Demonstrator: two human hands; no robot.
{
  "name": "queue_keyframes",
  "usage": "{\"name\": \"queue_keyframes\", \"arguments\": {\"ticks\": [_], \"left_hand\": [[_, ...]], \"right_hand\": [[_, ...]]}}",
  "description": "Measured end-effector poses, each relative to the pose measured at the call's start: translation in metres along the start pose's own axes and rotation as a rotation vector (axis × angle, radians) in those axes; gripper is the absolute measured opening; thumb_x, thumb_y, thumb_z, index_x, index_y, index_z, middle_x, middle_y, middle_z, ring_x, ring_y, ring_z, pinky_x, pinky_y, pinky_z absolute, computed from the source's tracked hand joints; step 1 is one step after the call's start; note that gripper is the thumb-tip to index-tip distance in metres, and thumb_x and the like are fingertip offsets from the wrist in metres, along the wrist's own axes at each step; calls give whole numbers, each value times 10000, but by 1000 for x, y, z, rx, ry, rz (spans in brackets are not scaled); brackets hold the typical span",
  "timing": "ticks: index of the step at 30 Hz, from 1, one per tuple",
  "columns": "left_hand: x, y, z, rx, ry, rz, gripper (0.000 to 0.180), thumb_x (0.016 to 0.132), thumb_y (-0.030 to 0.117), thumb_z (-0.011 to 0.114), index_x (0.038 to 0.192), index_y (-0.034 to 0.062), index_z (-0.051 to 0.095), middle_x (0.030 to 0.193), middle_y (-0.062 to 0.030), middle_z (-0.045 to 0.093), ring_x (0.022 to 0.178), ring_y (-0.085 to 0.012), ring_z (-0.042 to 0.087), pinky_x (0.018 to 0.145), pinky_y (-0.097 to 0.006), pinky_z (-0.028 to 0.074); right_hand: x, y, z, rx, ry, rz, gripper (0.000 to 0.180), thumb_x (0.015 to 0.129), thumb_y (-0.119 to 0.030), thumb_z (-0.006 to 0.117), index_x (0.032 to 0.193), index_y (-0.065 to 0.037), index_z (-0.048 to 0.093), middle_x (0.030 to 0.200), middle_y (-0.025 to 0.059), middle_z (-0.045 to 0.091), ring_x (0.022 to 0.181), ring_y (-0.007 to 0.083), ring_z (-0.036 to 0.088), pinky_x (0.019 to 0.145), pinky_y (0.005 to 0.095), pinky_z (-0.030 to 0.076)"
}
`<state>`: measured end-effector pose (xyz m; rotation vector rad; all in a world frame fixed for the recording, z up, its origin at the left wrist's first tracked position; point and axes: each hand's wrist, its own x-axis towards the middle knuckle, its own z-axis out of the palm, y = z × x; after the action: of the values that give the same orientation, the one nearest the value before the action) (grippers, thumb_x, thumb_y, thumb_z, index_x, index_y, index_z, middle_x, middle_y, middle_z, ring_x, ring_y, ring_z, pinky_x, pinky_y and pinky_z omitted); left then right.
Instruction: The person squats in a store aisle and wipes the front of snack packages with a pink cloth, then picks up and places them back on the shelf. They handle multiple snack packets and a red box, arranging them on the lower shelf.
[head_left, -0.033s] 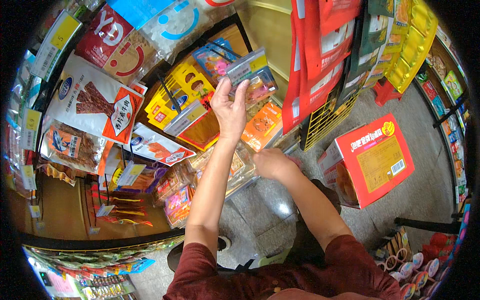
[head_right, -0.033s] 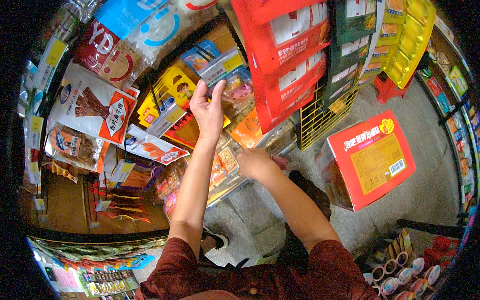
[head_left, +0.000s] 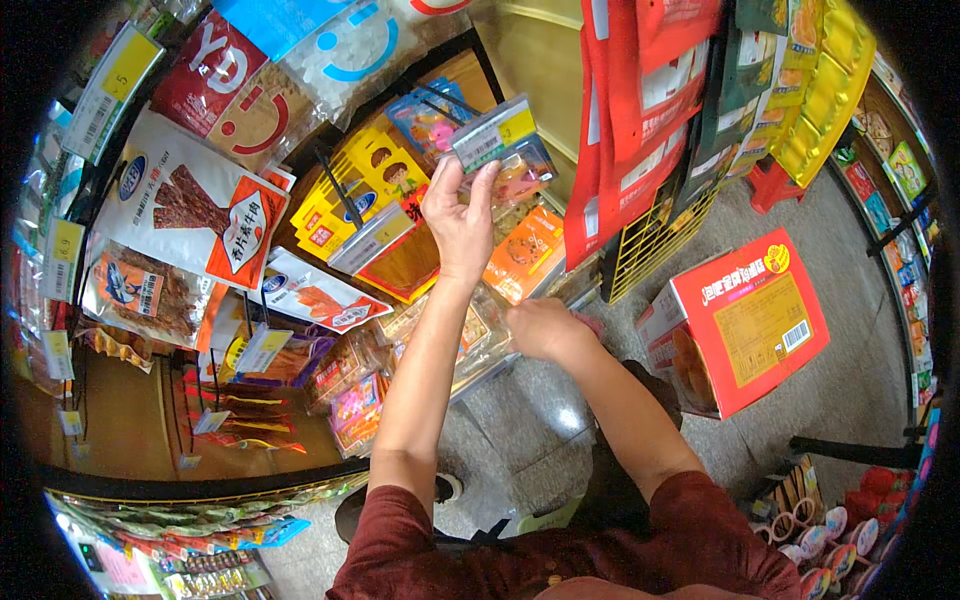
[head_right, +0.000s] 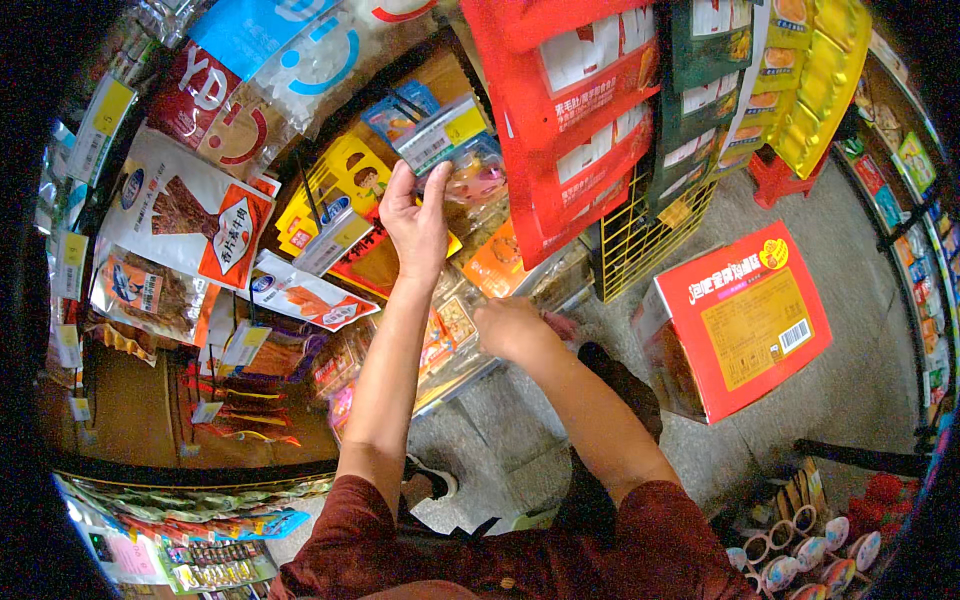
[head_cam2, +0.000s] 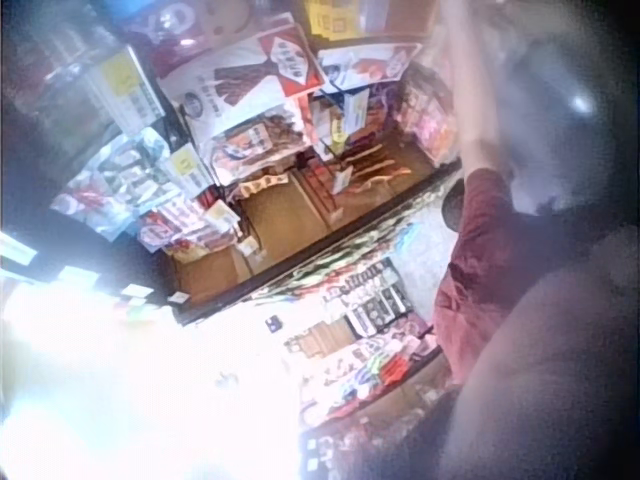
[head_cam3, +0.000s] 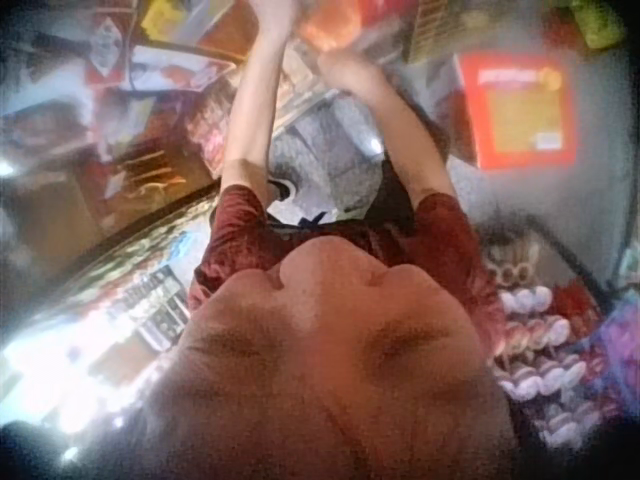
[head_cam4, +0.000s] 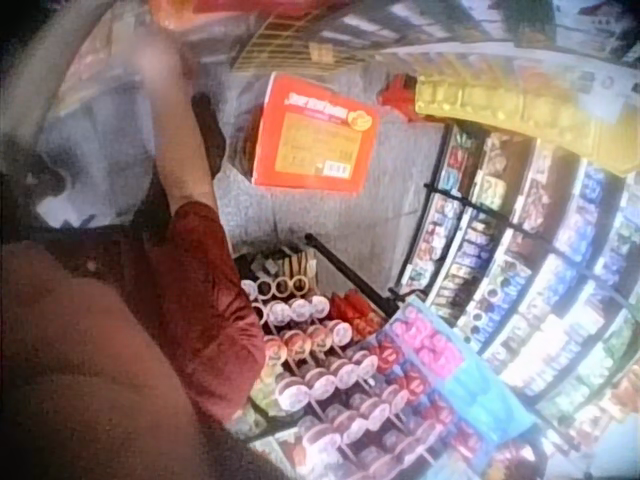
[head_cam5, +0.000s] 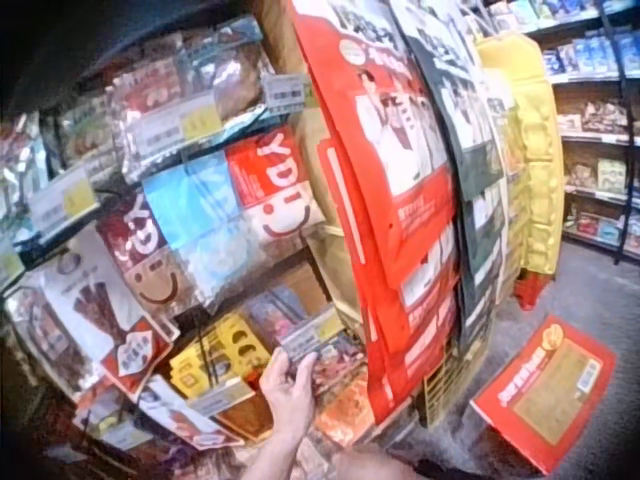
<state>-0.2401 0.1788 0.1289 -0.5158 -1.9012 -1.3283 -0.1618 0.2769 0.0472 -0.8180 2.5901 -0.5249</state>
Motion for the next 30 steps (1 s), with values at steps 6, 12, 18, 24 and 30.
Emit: {"name": "queue_keyframes", "arguments": {"ticks": [6, 12, 18, 24, 30], "left_hand": [[3, -1, 2, -118, -82, -42, 164, 822, 7, 648, 983, -18, 660, 897, -59, 652, 831, -130, 588, 780, -269, 470], [12, -14, -2, -110, -131, -74, 142, 824, 13, 644, 963, -9, 667, 874, -60, 658, 802, -118, 588, 749, -266, 475], [19, -28, -6, -70, -105, -179, 201, 798, -16, 592, 988, -7, 656, 828, -41, 632, 749, -102, 559, 683, -253, 456], [21, -20, -13, 35, -118, 26, 145, 791, -21, 592, 924, -2, 647, 783, 4, 581, 691, -70, 493, 631, -233, 428], [33, -11, -9, -202, -97, -151, 184, 797, -43, 584, 960, 12, 648, 848, 39, 619, 743, -33, 524, 678, -191, 434]], "right_hand": [[7, 0, 4, -8, -15, 9, 253, 757, -189, 644, 949, -31, 694, 1007, 178, 677, 953, 320, 658, 820, 417, 522], [13, -1, 12, 1, -11, -4, 327, 775, -248, 685, 1017, -29, 657, 964, 188, 677, 948, 328, 651, 822, 423, 509], [16, -3, 12, 15, -1, -1, 325, 769, -232, 683, 1036, -49, 652, 965, 193, 674, 950, 331, 649, 830, 423, 505], [12, -7, 5, -25, -27, -14, 295, 770, -242, 686, 982, -37, 668, 935, 197, 677, 936, 333, 653, 824, 426, 504], [11, -12, 4, 0, 11, -10, 316, 771, -263, 698, 946, -1, 674, 930, 208, 675, 930, 328, 657, 823, 420, 505]]}}
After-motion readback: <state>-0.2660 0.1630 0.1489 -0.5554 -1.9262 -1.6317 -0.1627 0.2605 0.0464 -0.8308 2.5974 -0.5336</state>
